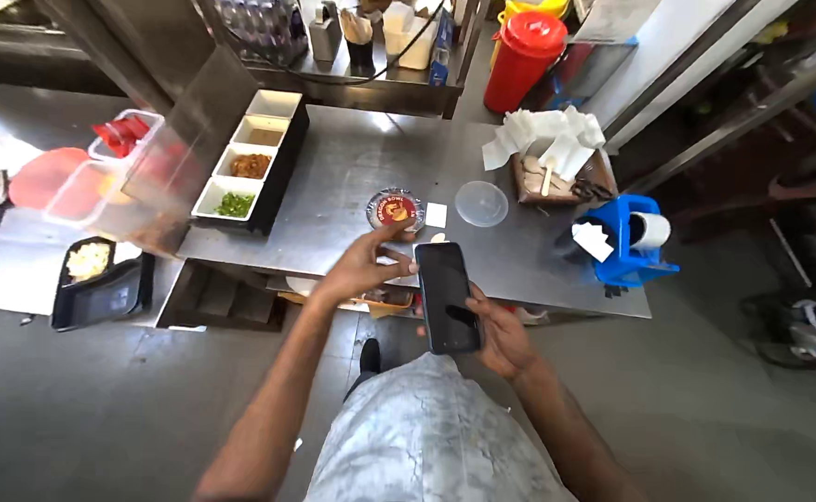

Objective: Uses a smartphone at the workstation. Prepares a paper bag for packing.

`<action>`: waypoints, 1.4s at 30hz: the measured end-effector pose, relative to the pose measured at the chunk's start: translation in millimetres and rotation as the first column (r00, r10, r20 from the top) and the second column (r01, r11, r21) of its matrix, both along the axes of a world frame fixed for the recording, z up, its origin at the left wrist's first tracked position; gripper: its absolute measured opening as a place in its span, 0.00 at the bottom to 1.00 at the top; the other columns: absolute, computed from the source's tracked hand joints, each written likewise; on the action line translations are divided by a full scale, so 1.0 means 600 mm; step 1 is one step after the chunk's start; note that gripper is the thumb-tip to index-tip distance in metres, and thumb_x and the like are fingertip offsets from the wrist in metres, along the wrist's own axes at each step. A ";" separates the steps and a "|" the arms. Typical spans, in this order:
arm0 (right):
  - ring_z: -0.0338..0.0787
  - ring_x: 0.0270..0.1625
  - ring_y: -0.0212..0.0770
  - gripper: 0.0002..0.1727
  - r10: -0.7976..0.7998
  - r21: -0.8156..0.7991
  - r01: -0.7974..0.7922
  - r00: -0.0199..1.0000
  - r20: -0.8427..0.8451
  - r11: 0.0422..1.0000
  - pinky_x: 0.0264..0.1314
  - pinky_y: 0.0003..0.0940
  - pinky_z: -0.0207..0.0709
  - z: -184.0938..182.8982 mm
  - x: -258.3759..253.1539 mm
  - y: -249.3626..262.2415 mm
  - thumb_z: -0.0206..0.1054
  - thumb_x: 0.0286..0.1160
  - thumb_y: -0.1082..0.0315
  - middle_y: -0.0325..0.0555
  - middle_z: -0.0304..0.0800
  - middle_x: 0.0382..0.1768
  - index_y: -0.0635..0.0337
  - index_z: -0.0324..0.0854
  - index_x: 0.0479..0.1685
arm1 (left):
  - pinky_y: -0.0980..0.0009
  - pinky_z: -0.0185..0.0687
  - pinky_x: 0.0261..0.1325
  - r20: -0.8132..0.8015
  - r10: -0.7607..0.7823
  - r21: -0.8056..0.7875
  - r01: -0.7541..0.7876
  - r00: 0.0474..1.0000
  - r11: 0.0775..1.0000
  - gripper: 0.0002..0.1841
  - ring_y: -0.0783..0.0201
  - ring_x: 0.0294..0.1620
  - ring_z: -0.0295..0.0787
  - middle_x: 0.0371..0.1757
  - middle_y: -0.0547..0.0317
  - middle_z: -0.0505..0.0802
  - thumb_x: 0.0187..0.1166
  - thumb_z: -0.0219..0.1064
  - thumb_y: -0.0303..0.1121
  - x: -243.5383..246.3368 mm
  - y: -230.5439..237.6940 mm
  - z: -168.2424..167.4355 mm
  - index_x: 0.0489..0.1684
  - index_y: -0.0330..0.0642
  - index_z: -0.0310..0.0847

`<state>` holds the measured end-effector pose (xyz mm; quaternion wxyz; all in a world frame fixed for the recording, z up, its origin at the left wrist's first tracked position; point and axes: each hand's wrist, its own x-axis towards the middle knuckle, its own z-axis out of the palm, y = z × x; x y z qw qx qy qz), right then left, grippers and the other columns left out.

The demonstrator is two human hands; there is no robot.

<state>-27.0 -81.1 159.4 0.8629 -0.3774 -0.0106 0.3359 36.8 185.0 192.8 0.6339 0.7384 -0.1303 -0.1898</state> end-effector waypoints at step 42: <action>0.92 0.55 0.36 0.32 -0.387 -0.565 0.475 0.879 0.277 0.674 0.52 0.34 0.90 0.000 0.003 -0.047 0.57 0.67 0.66 0.45 0.88 0.57 0.55 0.66 0.78 | 0.50 0.94 0.46 -0.534 -0.316 -0.668 -0.161 0.784 0.727 0.38 0.48 0.54 0.94 0.62 0.42 0.90 0.91 0.32 0.63 -0.066 -0.182 -0.065 0.79 0.40 0.70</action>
